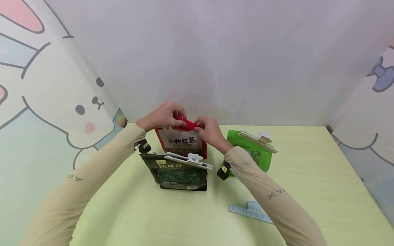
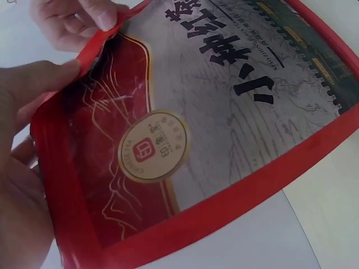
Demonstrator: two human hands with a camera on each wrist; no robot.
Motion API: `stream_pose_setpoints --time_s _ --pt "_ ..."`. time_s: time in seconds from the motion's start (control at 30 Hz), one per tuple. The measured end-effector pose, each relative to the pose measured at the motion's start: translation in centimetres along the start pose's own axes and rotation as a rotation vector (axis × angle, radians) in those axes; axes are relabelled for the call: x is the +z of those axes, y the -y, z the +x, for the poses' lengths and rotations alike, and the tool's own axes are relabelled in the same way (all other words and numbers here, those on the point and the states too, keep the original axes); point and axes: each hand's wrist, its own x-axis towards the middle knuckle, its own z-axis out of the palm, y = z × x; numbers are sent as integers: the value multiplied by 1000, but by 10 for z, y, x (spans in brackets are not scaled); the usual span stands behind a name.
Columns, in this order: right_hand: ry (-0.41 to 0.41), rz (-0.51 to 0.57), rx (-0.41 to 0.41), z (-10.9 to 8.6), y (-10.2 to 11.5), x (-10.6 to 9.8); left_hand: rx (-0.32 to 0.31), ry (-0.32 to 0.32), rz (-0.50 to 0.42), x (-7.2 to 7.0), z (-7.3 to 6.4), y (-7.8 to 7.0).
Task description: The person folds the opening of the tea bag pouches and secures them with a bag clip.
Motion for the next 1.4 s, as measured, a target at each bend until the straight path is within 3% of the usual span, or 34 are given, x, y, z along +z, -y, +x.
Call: stream_pose_setpoints --time_s 0.17,0.33,0.57,0.83,1.4 --pt "10 38 -59 3 3 3 30 13 28 2 1 2" --pt "2 50 -88 3 5 6 22 3 29 5 -1 1" --pt "-14 -4 -119 1 6 7 7 -12 -32 6 -4 1" --pt "-29 -30 -122 -4 0 8 -25 -6 -40 3 -8 1" --pt "-47 -98 -45 -20 10 6 -13 -41 -13 3 -10 0"
